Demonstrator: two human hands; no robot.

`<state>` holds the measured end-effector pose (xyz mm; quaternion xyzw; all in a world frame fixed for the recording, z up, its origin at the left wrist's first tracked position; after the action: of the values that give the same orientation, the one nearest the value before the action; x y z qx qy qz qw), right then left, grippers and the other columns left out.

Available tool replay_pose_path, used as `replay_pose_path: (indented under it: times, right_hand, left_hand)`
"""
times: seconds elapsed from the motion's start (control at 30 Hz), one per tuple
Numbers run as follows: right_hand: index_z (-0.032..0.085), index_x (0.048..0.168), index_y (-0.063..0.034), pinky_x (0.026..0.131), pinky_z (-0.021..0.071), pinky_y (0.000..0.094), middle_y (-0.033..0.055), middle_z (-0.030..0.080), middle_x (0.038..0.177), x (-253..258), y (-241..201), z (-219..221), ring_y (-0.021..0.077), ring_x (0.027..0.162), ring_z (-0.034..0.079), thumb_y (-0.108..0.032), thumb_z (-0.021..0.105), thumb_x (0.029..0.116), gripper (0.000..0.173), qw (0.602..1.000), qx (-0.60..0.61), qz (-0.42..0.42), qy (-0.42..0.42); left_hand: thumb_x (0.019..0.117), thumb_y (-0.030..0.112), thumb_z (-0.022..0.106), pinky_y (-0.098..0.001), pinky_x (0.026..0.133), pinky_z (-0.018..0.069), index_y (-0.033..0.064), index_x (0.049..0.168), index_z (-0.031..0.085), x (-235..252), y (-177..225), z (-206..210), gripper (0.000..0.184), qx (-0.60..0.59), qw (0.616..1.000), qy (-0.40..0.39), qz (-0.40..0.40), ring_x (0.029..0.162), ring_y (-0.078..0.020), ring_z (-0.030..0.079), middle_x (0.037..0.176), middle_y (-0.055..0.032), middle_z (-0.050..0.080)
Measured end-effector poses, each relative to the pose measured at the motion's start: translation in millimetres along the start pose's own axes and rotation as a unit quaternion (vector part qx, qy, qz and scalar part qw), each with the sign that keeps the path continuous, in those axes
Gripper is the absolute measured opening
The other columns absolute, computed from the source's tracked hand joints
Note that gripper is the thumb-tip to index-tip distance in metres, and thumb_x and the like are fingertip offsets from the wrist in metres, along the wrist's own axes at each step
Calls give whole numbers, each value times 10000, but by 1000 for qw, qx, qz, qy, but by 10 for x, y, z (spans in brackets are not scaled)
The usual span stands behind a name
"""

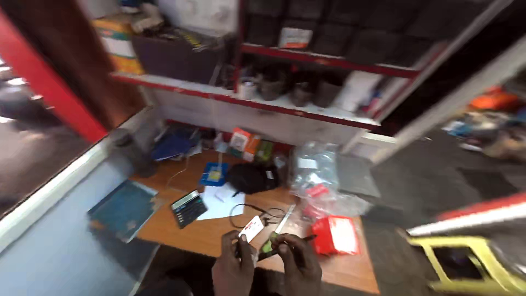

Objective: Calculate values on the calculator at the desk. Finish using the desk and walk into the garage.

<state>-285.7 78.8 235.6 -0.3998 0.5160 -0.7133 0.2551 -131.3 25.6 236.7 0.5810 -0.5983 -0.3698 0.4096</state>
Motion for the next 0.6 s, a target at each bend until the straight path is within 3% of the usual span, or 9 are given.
replay_pose_path:
  times: [0.1, 0.23, 0.3, 0.37, 0.43, 0.53, 0.6]
  right_hand:
    - [711, 1124, -141, 821, 664, 377, 40, 762, 1048, -28, -406, -884, 207, 906, 764, -40, 677, 960, 195, 996, -4, -50, 75]
    - [710, 1046, -184, 822, 660, 374, 57, 766, 1050, -180, -725, -1876, 225, 927, 765, -12, 708, 932, 207, 980, 30, -104, 165]
    - [721, 1064, -189, 841, 656, 372, 52, 767, 1047, -228, -818, -2343, 225, 949, 764, -16, 716, 930, 219, 971, 41, -137, 193]
    - [722, 1086, -190, 868, 646, 369, 47, 763, 1045, -274, -888, -2892, 216, 969, 759, -16, 710, 936, 230, 959, 52, -165, 225]
    - [734, 1108, -210, 853, 647, 362, 31, 763, 1048, -285, -1051, -3597, 197, 951, 756, -12, 706, 936, 264, 943, 47, -195, 264]
    - [685, 1155, -321, 708, 640, 243, -42, 755, 1088, -380, -1885, -4980, 104, 848, 747, -124, 667, 988, 259, 901, -25, -250, 354]
    - [606, 1229, -366, 588, 568, 183, -47, 756, 1059, -446, -2513, -5779, 67, 732, 709, -237, 603, 1033, 234, 909, -78, -235, 337]
  left_hand:
    - [1046, 179, 527, -335, 476, 575, -31, 1226, 546, -269, 436, 560, 277, -56, 996, -63, 35, 512, -118, 644, 668, -18, 669]
    - [1066, 185, 494, -374, 559, 598, 0, 1277, 517, -812, 1050, 1320, 281, -29, 982, -169, 78, 641, -130, 701, 863, -4, 756]
    - [1058, 205, 507, -405, 564, 607, 14, 1265, 541, -1159, 1313, 1835, 284, -7, 974, -198, 108, 640, -151, 712, 828, -11, 749]
    - [1047, 209, 522, -379, 537, 569, 8, 1206, 579, -1521, 1544, 2440, 263, -11, 972, -189, 142, 583, -138, 655, 755, -33, 683]
    - [1045, 166, 508, -316, 549, 541, -23, 1186, 567, -1862, 1757, 3145, 243, -81, 963, -235, 105, 584, -110, 587, 803, -66, 628]
    - [1067, 144, 490, -302, 525, 544, -36, 1203, 536, -2298, 1994, 4165, 231, -145, 934, -327, -13, 560, -118, 584, 811, -80, 610]
    - [1064, 168, 473, -288, 485, 497, -13, 1176, 542, -2455, 2188, 4672, 223, -148, 916, -371, -25, 520, -111, 537, 731, -43, 572]
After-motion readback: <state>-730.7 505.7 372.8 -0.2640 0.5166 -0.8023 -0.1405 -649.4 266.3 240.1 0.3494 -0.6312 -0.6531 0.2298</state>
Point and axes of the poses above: each hand's wrist, its own x-axis towards the middle knuckle, its own z-axis out of the palm, y = z × x, the point moved 5 cm from there along x, towards the middle knuckle
